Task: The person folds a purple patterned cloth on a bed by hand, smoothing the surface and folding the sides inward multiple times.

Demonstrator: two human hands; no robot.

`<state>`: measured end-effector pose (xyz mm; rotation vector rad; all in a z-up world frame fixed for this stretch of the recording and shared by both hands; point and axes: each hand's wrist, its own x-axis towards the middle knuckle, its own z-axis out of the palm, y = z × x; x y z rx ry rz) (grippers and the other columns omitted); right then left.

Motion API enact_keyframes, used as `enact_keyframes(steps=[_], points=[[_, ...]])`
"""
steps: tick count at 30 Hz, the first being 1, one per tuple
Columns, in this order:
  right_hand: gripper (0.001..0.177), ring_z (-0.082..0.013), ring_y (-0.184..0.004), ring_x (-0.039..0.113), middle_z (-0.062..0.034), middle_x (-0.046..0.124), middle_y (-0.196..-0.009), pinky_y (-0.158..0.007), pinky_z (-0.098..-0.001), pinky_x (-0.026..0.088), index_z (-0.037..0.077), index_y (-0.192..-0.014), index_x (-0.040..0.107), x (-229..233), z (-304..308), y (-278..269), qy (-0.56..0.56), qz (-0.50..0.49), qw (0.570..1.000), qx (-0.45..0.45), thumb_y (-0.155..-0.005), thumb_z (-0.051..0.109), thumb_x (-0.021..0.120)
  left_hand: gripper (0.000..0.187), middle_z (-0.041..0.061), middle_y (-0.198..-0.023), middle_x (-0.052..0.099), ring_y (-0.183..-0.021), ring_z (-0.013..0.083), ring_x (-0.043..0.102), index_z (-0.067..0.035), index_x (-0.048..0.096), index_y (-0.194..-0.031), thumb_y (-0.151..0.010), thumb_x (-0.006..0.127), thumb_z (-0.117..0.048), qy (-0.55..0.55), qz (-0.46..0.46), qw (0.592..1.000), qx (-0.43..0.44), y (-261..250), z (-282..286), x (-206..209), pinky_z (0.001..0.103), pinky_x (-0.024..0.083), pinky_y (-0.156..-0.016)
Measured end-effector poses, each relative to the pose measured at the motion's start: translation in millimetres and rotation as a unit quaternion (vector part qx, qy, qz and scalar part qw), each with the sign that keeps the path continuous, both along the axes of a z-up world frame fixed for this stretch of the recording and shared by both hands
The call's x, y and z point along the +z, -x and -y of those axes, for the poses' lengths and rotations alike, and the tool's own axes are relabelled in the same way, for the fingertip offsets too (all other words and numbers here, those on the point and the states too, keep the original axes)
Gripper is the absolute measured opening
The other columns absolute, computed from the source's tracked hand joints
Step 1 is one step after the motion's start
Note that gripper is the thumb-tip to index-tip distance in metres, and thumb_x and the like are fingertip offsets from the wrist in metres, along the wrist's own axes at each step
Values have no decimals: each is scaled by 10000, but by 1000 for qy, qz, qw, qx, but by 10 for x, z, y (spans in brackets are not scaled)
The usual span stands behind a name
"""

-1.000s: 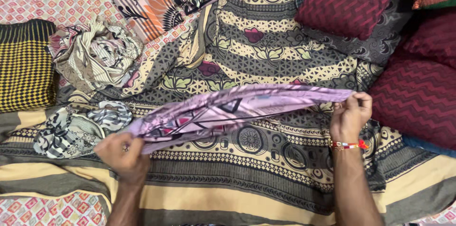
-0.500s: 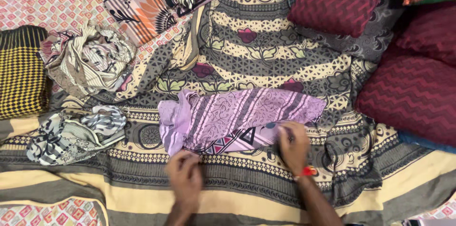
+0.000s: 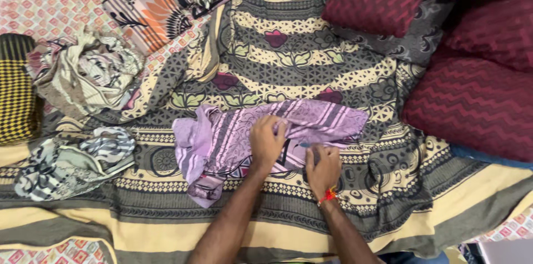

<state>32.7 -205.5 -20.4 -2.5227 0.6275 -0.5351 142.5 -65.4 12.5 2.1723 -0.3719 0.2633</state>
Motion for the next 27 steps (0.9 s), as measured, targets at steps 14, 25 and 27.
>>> enact_keyframes(steps=[14,25,27], points=[[194,-333,-1019,579,-118,660,-1075,-870,-460,452,78,-918,751,562,86,847,65,65,984,154,-724,70,750,233,116,-949,732,-894,308,672,-78,722,-979,-784,695,-202,-94,96,985,107,-397,29,-40,478,472,-802],[203,-288,-981,758,-142,766,-1080,-904,-391,559,51,-1164,707,219,-257,74,-259,4,965,49,-994,73,598,424,171,-1115,645,-1077,364,574,-39,649,-1199,-790,690,-140,-66,59,993,-74,668,-240,-14,513,411,-955],[335,-335,-1192,678,-171,717,-1237,-1035,-412,494,33,-1216,678,75,-212,-14,-209,65,970,109,-884,70,696,518,193,-1100,631,-1053,392,567,-15,593,-1277,-785,695,-143,-59,14,998,-15,726,-288,-95,502,429,-915]])
